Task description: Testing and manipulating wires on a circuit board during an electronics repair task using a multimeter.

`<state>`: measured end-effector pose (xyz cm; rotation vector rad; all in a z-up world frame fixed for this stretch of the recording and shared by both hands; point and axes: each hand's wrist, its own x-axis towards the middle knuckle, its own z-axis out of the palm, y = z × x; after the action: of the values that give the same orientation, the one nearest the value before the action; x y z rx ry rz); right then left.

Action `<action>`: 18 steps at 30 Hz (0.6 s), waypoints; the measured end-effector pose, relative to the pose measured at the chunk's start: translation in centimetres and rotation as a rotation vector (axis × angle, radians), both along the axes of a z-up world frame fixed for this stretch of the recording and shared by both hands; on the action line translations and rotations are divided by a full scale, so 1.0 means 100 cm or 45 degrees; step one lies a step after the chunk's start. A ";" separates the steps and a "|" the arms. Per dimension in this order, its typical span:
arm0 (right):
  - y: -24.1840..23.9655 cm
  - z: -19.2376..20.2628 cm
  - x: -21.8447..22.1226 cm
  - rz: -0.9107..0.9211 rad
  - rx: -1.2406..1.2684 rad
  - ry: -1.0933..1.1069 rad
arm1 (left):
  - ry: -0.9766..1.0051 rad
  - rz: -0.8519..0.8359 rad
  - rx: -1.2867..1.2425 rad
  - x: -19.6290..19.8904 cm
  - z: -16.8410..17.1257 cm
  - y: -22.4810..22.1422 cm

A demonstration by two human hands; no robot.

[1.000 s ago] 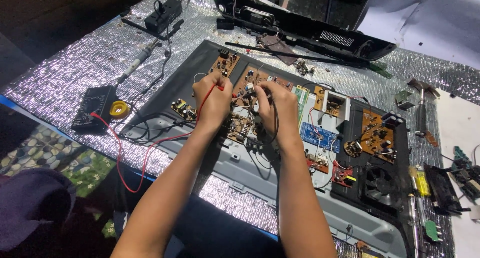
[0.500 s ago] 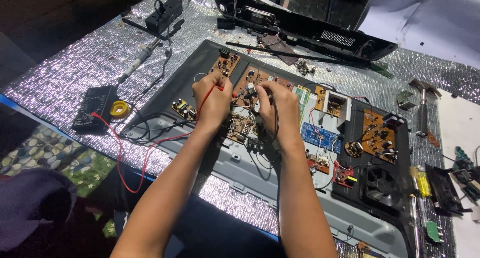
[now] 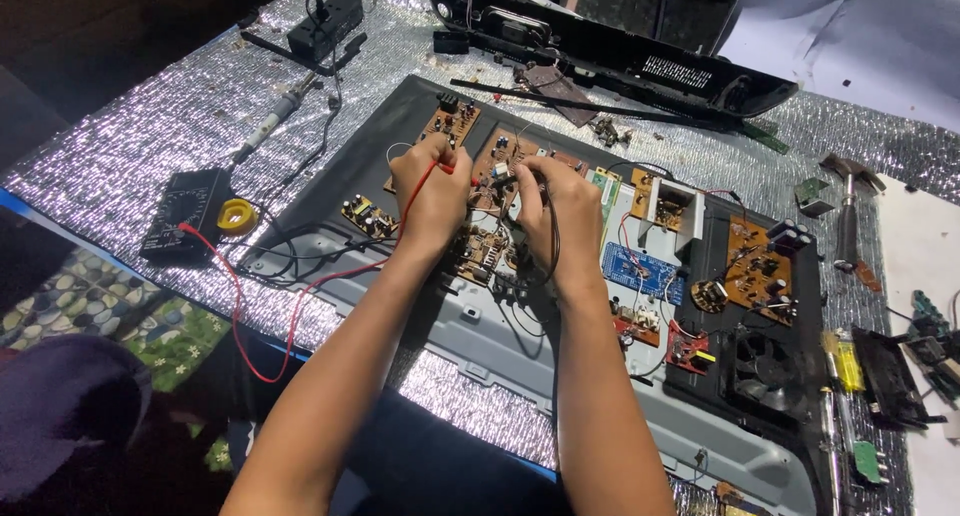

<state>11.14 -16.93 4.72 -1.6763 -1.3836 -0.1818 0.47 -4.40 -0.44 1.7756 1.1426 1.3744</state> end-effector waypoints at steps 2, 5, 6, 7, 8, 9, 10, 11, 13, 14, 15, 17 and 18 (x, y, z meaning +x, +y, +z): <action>-0.001 -0.001 0.001 -0.007 -0.004 -0.020 | 0.011 0.002 0.012 0.003 0.001 0.000; 0.003 -0.009 0.004 -0.019 -0.016 -0.062 | 0.040 -0.009 0.049 0.006 0.009 -0.003; 0.005 -0.013 0.005 -0.022 -0.022 -0.085 | 0.057 -0.020 0.075 0.006 0.013 -0.005; 0.006 -0.014 0.006 -0.021 -0.021 -0.087 | 0.056 -0.020 0.076 0.009 0.011 -0.002; 0.007 -0.014 0.006 -0.020 -0.045 -0.111 | 0.088 -0.034 0.079 0.012 0.010 0.001; 0.007 -0.016 0.007 -0.018 -0.069 -0.135 | 0.120 -0.048 0.080 0.014 0.007 0.004; 0.009 -0.019 0.008 -0.017 -0.069 -0.135 | 0.119 -0.046 0.080 0.015 0.008 0.005; 0.010 -0.023 0.010 -0.031 -0.069 -0.149 | 0.141 -0.053 0.086 0.016 0.008 0.006; 0.012 -0.026 0.011 -0.046 -0.069 -0.163 | 0.163 -0.059 0.092 0.018 0.008 0.006; 0.012 -0.026 0.011 -0.052 -0.089 -0.163 | 0.193 -0.069 0.082 0.018 0.008 0.005; 0.013 -0.026 0.010 -0.057 -0.108 -0.164 | 0.223 -0.077 0.072 0.019 0.008 0.005; 0.011 -0.022 0.007 -0.046 -0.100 -0.160 | 0.211 -0.077 0.058 0.020 0.007 0.009; 0.010 -0.020 0.005 -0.036 -0.092 -0.156 | 0.198 -0.079 0.045 0.021 0.007 0.011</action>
<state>11.65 -15.98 2.71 -1.7697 -1.4728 -0.2572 2.60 -3.29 0.26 1.9553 1.1393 1.2453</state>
